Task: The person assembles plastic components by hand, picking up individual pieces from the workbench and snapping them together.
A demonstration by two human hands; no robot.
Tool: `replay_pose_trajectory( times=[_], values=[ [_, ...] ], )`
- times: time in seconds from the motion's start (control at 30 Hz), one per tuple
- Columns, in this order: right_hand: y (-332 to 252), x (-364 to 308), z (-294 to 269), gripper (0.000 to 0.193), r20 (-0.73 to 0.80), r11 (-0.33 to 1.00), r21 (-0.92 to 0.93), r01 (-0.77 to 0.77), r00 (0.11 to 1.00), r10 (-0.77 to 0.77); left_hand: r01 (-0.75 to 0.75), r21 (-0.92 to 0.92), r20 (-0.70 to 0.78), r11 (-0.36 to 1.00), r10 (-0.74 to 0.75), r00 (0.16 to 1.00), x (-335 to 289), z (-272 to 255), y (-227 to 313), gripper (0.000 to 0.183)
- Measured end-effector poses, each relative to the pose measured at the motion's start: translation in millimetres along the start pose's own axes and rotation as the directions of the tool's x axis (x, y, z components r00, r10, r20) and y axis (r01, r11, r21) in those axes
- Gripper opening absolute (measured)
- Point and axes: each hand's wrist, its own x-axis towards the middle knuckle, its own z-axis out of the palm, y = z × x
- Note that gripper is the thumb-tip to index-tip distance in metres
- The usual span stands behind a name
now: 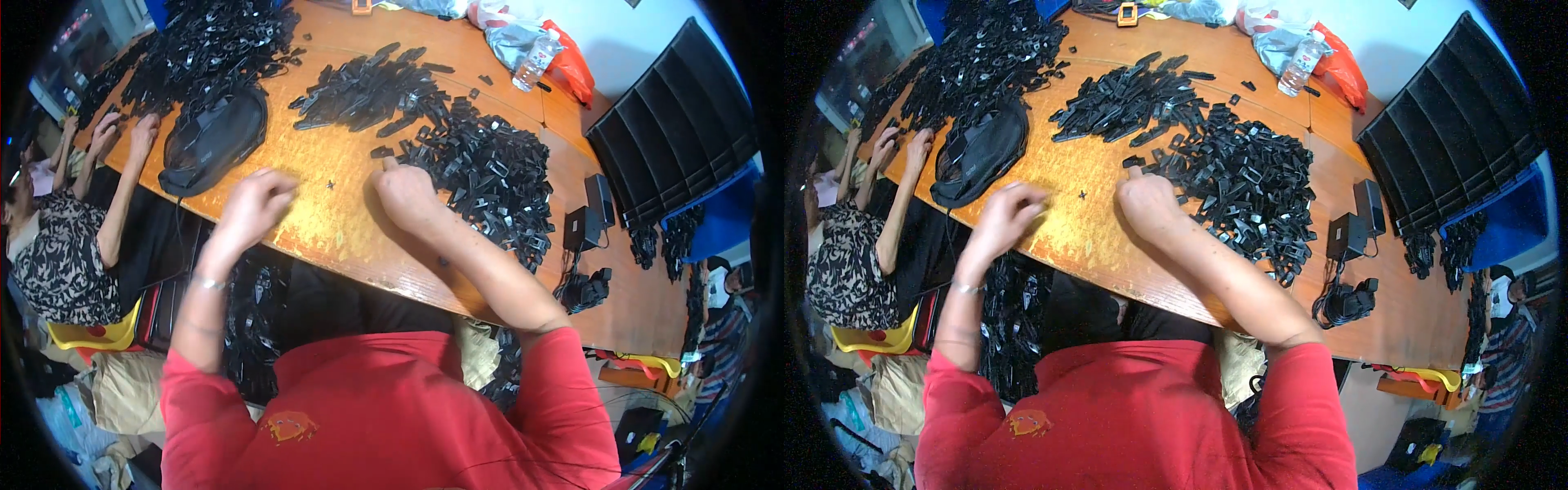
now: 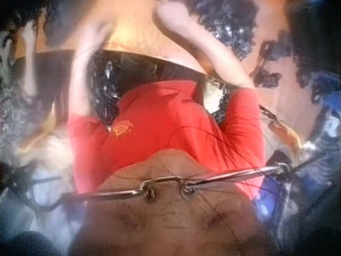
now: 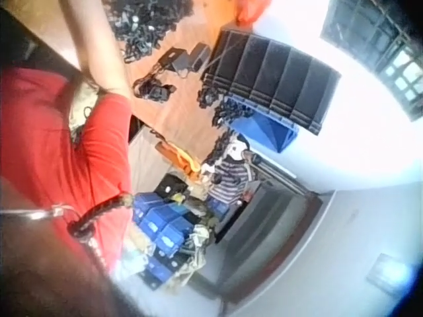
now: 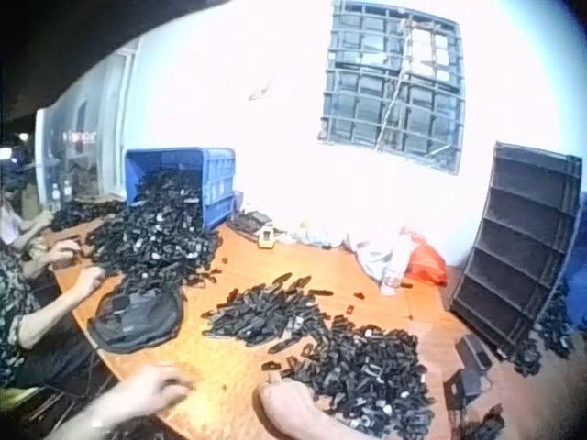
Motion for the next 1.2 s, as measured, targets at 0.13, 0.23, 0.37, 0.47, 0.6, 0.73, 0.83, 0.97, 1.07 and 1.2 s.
replay_pose_trajectory(
  times=[0.13,0.23,0.37,0.47,0.6,0.73,0.83,0.97,1.07,1.2],
  values=[
    [3,2,3,0.010,-0.016,0.997,-0.077,0.001,1.000,-0.003,-0.118,0.029,-0.130,0.993,0.121,0.984,102,83,22,0.023],
    [0,-9,-11,0.010,-0.096,0.999,-0.039,0.033,0.995,-0.037,-0.123,0.069,-0.163,0.990,0.133,0.978,152,113,41,0.025],
    [-4,-22,-12,0.013,-0.244,0.987,0.123,0.099,0.967,-0.067,-0.121,0.235,-0.075,0.964,0.142,0.987,184,135,38,0.026],
    [-12,-32,-11,0.018,-0.266,0.963,0.256,0.082,0.964,-0.011,-0.106,0.264,-0.101,0.959,0.137,0.985,186,140,35,0.025],
    [-22,-35,-6,0.024,-0.219,0.936,0.343,0.086,0.976,-0.009,-0.111,0.211,-0.123,0.971,0.139,0.983,174,131,25,0.023],
    [-28,-36,-5,0.019,-0.159,0.957,0.287,0.038,0.987,0.009,-0.051,0.152,-0.088,0.987,0.065,0.994,150,110,21,0.024],
    [-30,-32,1,0.010,0.014,0.984,0.160,-0.081,0.997,0.080,-0.019,0.162,-0.069,0.987,0.030,0.997,122,90,-3,0.024],
    [-31,-27,-24,0.011,0.114,0.986,0.148,-0.072,0.992,0.056,0.007,0.156,-0.038,0.988,-0.001,0.999,72,62,-14,0.022],
    [-25,-17,-21,0.015,-0.035,0.948,0.300,-0.110,0.991,0.126,-0.033,0.136,-0.010,0.990,0.035,0.999,43,51,-8,0.020],
    [-24,3,-2,0.026,-0.103,0.892,0.437,-0.113,0.979,0.174,-0.033,0.087,-0.041,0.996,0.036,0.999,22,54,2,0.024]
  ],
)
